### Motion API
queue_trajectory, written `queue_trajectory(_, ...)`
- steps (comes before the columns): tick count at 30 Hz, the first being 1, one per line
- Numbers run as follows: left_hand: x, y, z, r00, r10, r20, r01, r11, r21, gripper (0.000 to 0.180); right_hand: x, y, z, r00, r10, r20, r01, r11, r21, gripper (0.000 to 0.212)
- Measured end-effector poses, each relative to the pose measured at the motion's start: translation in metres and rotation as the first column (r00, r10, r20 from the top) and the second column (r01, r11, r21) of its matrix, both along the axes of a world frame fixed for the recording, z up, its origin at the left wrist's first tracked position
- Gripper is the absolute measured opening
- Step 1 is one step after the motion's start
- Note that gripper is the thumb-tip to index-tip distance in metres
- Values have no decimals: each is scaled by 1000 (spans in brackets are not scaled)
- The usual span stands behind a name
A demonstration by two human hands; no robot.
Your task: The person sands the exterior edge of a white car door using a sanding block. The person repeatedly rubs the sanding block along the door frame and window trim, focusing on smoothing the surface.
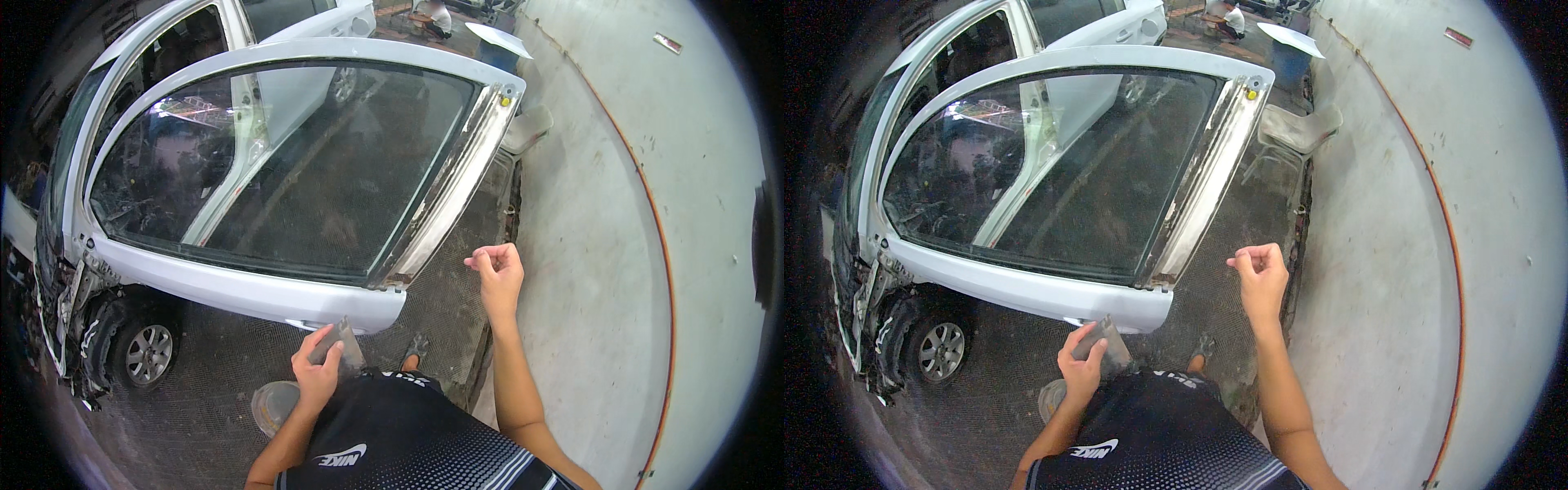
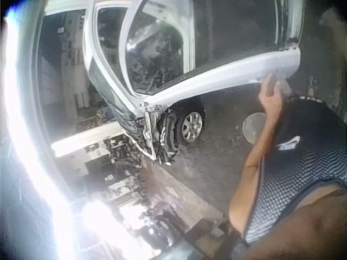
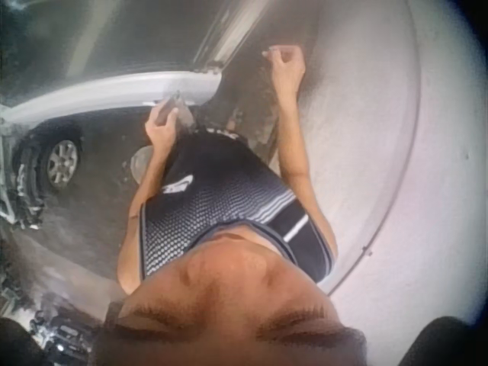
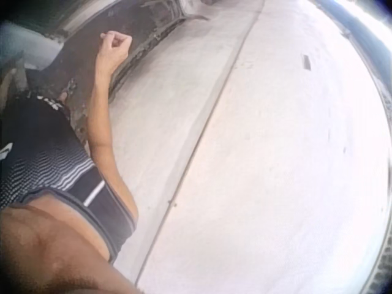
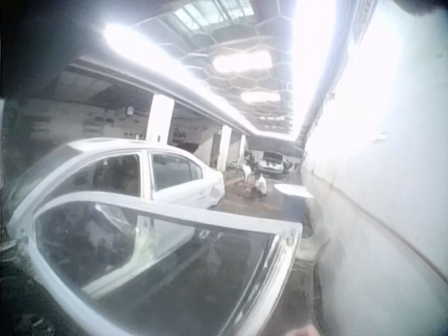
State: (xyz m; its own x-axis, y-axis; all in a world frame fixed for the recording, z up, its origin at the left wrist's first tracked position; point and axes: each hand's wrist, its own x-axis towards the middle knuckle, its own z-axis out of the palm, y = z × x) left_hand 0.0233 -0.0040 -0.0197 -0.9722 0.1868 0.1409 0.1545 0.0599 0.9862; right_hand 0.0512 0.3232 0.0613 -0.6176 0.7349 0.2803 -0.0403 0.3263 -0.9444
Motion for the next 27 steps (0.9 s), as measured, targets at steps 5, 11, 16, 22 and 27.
queue_trajectory(5, -9, 8, 3, 1000, -28, 3, 28, 1000, -3, 32, 21, -5, -9, 997, 37, -74, -52, 978, -203, 23)
queue_trajectory(11, -10, 16, -1, 995, -79, -55, 78, 997, -23, 33, 39, -15, -26, 979, 17, -202, -89, 931, -355, 19)
queue_trajectory(16, -8, 20, -2, 990, -124, -67, 121, 992, -41, 33, 48, -24, -21, 955, -59, -291, -78, 896, -438, 21)
queue_trajectory(22, -13, 28, 4, 991, -125, -44, 123, 992, -37, 33, 56, -11, -18, 969, -103, -225, 20, 940, -341, 28)
queue_trajectory(27, -10, 20, -1, 993, -110, -46, 109, 993, -43, 34, 81, 22, -40, 942, -325, -89, 330, 942, 60, 27)
